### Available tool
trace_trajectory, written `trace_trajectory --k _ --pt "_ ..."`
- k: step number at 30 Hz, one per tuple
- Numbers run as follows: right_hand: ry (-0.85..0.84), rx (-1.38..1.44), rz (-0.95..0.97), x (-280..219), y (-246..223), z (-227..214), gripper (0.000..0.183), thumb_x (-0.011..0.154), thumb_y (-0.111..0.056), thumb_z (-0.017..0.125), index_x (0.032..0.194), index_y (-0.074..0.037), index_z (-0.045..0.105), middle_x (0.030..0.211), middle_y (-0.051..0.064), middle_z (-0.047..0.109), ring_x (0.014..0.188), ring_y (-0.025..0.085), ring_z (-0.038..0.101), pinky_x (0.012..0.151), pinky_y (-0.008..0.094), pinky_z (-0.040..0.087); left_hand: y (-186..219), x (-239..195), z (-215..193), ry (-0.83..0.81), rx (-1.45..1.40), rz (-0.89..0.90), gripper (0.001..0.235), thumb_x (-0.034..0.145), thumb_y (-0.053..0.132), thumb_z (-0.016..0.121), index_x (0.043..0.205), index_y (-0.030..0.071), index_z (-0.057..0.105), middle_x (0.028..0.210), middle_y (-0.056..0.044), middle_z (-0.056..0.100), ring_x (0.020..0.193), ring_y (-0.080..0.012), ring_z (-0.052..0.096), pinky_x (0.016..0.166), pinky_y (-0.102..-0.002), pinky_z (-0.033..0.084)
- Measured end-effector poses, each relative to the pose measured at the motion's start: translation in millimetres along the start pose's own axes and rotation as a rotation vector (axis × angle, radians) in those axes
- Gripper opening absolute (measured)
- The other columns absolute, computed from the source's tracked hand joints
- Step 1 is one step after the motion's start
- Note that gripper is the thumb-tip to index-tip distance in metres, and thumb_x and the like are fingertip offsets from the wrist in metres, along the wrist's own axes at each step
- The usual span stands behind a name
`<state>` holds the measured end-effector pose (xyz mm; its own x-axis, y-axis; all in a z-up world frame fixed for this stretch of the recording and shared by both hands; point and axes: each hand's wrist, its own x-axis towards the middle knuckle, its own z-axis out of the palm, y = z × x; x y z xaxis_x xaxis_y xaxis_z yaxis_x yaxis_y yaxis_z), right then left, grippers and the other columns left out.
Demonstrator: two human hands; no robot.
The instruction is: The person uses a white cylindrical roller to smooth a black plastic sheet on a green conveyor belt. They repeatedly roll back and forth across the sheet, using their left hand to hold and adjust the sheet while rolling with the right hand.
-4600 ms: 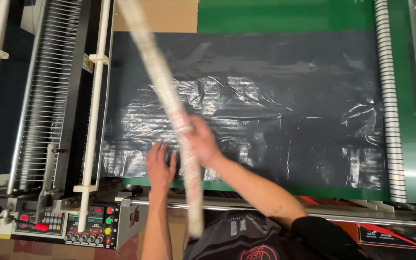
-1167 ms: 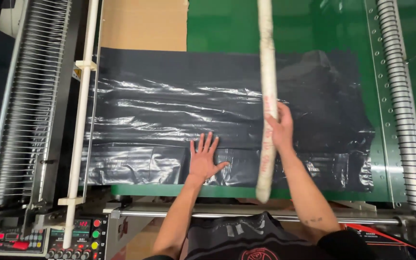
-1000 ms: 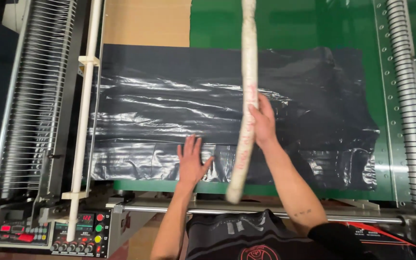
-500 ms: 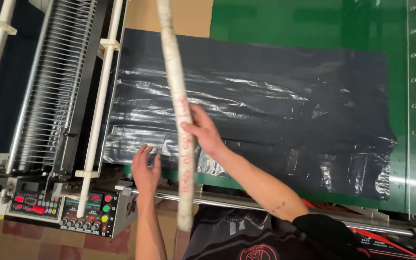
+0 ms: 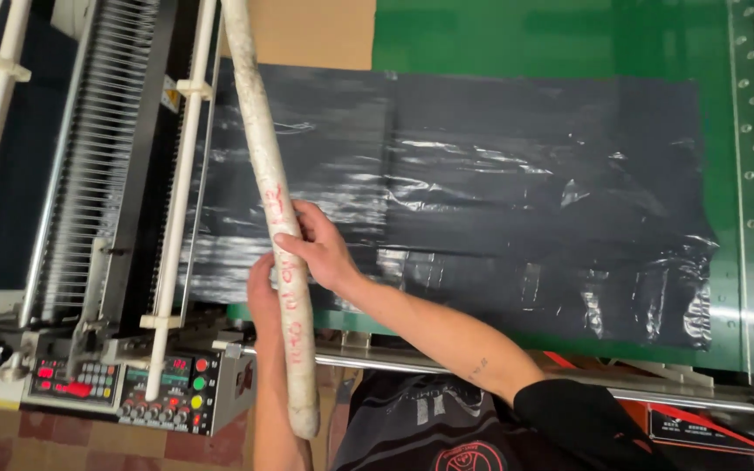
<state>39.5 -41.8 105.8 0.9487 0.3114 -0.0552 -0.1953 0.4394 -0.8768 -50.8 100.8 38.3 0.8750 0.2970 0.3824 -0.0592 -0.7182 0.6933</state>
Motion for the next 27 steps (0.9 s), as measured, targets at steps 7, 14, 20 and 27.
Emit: trace_trajectory --k 7,14,20,27 --pt "0.461 -0.382 -0.124 8 42 -235 0.048 0.084 -0.003 0.074 0.131 0.003 0.062 0.119 0.028 0.064 0.114 0.041 0.062 0.102 0.049 0.047 -16 -25 78 -0.199 0.037 -0.033 0.027 0.086 0.014 0.078 0.112 0.015 0.075 0.118 -0.005 0.073 0.117 -0.0269 0.068 0.105 -0.042 0.050" --pt "1.063 -1.241 -0.092 -119 -70 -581 0.037 0.096 -0.014 0.075 0.131 -0.010 0.066 0.113 0.019 0.068 0.107 0.040 0.066 0.092 0.049 0.049 8 -44 94 -0.390 0.227 0.067 0.049 0.085 0.028 0.079 0.131 0.016 0.067 0.145 -0.007 0.060 0.139 -0.0276 0.053 0.117 -0.049 0.041" --pt "1.001 -1.539 -0.145 -173 -152 -571 0.042 0.093 -0.014 0.072 0.132 0.001 0.063 0.120 0.023 0.065 0.107 0.044 0.060 0.090 0.052 0.042 72 -36 134 -0.893 0.425 0.208 0.076 0.100 0.055 0.049 0.161 0.014 0.030 0.171 -0.011 0.018 0.158 -0.0310 0.011 0.123 -0.064 0.008" --pt "0.927 -1.045 -0.193 -131 -112 -477 0.048 0.093 0.002 0.072 0.138 -0.002 0.057 0.118 0.025 0.061 0.111 0.044 0.061 0.098 0.052 0.045 60 -60 149 -0.861 0.460 0.164 0.067 0.093 0.046 0.066 0.150 0.016 0.047 0.168 -0.008 0.030 0.157 -0.0266 0.024 0.125 -0.062 0.019"
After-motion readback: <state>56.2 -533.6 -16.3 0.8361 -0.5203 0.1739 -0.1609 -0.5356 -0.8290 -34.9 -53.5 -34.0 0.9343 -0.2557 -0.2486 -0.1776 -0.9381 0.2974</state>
